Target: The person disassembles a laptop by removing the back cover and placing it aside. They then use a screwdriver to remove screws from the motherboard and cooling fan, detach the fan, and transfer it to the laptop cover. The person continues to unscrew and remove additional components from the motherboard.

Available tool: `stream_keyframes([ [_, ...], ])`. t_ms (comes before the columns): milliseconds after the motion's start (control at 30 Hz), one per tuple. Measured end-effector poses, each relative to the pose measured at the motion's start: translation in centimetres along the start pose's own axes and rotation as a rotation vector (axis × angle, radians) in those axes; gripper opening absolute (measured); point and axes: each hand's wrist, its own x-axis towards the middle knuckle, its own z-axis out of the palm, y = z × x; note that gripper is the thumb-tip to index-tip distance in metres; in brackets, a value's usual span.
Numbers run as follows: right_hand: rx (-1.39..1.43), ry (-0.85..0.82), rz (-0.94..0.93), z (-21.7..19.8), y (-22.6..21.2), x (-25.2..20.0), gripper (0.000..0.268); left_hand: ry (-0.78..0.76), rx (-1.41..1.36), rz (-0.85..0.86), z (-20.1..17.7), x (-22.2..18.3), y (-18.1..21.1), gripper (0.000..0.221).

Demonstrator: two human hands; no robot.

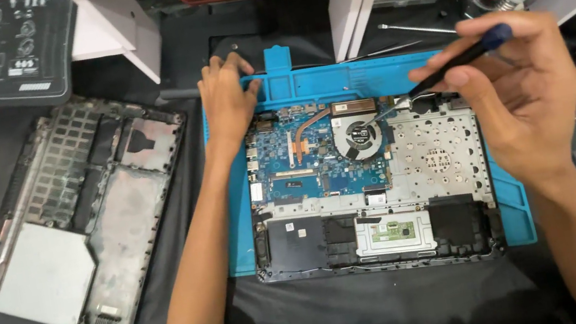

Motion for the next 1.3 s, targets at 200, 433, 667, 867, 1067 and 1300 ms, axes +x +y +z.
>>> stream_keyframes([
  [200, 0.039, -0.014, -0.031, 0.3, 2.0, -0.1, 0.043, -0.075, -0.076, -0.031, -0.4, 0.1, -1.4, 0.030],
  [433, 0.003, -0.007, -0.120, -1.1, 5.2, 0.7, 0.043, -0.169, -0.114, 0.002, -2.3, 1.0, 0.9, 0.028],
  [667, 0.053, -0.036, -0.137, -1.3, 7.6, 0.4, 0.040, -0.157, -0.307, 0.172, -3.5, 0.4, 8.6, 0.022],
  [867, 0.059, -0.065, -0.137, -1.2, 8.0, 0.4, 0.038, -0.486, -0.576, -0.072, -5.4, -0.2, 13.7, 0.016],
  [1067, 0.065, -0.066, -0.131, -1.2, 8.0, 0.3, 0.038, -0.433, -0.723, 0.132, -4.7, -1.0, 14.6, 0.014],
  [1300, 0.069, -0.063, -0.135, -1.2, 8.1, 0.2, 0.039, -0.536, -0.802, 0.121, -3.2, -1.8, 14.8, 0.015],
])
